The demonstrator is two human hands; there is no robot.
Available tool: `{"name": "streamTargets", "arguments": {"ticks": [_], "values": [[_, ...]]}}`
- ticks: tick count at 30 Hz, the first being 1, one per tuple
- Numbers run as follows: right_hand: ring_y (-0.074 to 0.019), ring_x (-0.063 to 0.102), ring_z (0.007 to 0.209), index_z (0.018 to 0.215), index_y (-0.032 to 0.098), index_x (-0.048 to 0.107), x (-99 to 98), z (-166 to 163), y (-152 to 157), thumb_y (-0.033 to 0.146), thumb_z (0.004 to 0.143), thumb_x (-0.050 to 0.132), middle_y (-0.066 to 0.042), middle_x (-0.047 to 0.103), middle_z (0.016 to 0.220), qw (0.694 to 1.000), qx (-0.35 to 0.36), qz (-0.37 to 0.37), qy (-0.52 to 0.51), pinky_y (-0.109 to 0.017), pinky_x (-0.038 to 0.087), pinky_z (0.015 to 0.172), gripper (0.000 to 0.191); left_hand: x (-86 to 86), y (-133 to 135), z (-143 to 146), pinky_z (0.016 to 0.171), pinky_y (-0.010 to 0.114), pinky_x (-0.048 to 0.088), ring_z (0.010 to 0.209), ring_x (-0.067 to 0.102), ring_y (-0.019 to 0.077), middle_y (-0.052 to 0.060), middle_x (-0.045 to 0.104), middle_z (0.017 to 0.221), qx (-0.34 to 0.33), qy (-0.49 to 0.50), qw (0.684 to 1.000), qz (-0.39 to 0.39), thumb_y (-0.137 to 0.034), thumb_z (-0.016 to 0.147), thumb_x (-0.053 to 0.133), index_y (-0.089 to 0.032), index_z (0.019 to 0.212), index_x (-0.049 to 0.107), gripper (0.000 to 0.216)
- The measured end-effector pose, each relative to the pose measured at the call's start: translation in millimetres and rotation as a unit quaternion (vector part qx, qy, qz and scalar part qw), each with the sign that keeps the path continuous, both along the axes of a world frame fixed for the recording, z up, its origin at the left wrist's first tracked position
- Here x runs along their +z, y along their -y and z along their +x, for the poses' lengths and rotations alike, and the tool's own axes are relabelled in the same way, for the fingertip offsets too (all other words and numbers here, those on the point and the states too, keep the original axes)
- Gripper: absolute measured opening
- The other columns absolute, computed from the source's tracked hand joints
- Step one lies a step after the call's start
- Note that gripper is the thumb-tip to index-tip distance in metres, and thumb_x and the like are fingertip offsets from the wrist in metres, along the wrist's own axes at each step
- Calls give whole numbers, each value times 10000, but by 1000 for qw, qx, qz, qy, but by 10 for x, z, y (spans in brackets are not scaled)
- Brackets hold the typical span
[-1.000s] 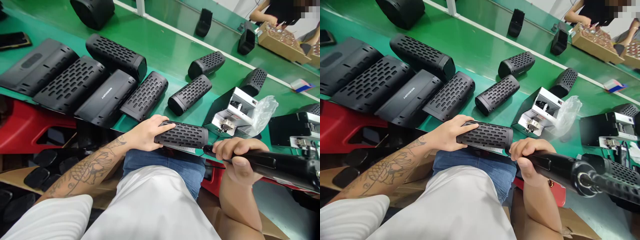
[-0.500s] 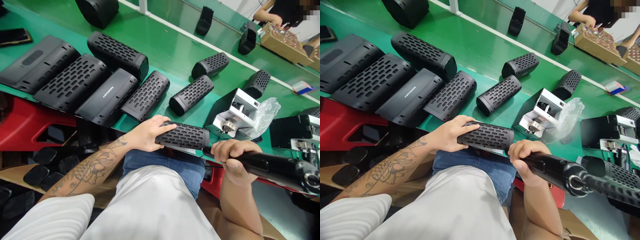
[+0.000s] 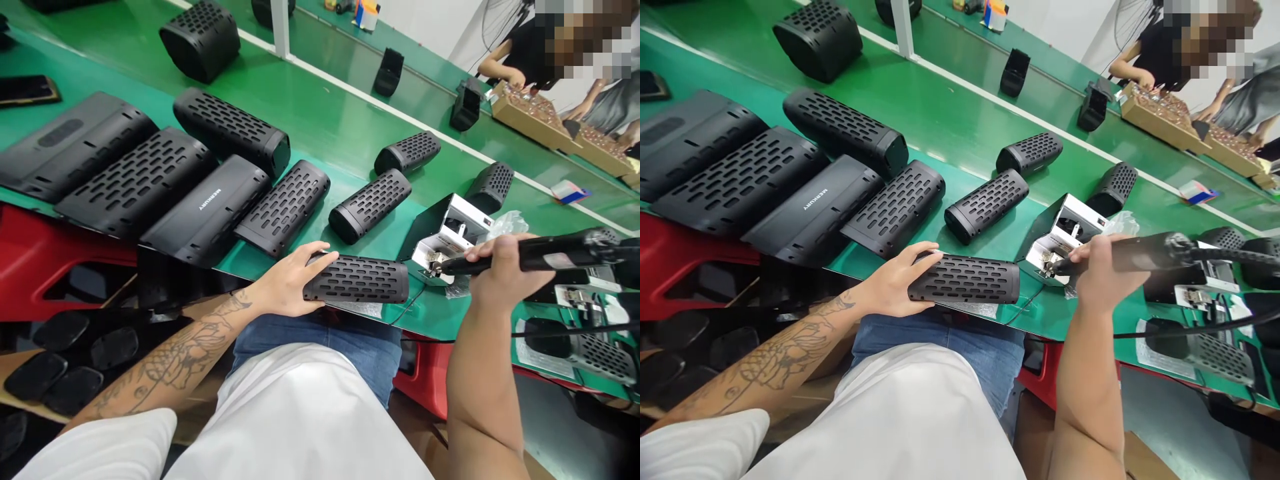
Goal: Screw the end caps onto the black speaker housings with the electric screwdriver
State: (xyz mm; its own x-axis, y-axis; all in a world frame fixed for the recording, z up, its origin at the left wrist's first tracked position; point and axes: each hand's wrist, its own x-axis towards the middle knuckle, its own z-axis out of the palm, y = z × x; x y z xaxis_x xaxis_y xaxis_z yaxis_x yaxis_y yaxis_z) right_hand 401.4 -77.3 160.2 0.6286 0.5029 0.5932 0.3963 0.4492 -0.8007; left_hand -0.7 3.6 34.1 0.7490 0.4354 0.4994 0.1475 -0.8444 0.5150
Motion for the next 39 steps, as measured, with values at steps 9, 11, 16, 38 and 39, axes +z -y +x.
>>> {"name": "streamTargets", "arguments": {"ticks": [9, 11, 16, 38, 39], "values": [[-152, 560, 438, 687, 268, 633, 115, -263, 267, 362, 831, 947, 64, 608, 553, 1000, 9, 26, 7, -347, 568, 486, 358, -448, 88, -15, 1382, 790, 543, 1749, 516, 543, 312, 392, 1874, 32, 46, 996, -64, -342, 830, 1081, -321, 1972, 34, 1549], [-166, 522, 399, 776, 295, 686, 216, -361, 434, 419, 831, 944, 79, 633, 567, 998, 54, 41, 8, -375, 561, 465, 292, -459, 98, 3, 1379, 785, 550, 1746, 523, 544, 315, 391, 1875, 28, 54, 996, -65, -352, 839, 1071, -316, 1965, 66, 1510], [-185, 483, 356, 961, 354, 778, 338, -872, 773, 514, 951, 878, 83, 632, 582, 971, 238, -28, -11, -432, 561, 439, 189, -429, 143, 30, 1366, 783, 566, 1744, 534, 541, 304, 402, 1883, 44, 52, 995, -79, -353, 847, 1061, -328, 1942, 122, 1442], [-126, 580, 451, 948, 280, 663, 100, -1528, 423, 368, 1008, 901, 82, 667, 660, 926, 368, -81, 21, -353, 641, 544, 261, -362, 173, 50, 1359, 720, 596, 1710, 571, 507, 279, 457, 1837, 36, 63, 993, -91, -373, 919, 1020, -314, 1930, 159, 1330], [-123, 581, 451, 947, 279, 664, 93, -1526, 418, 361, 1003, 908, 83, 667, 660, 924, 372, -80, 19, -349, 640, 546, 263, -366, 172, 52, 1358, 717, 597, 1706, 573, 508, 279, 462, 1831, 36, 62, 993, -90, -377, 917, 1021, -312, 1930, 158, 1333]]}}
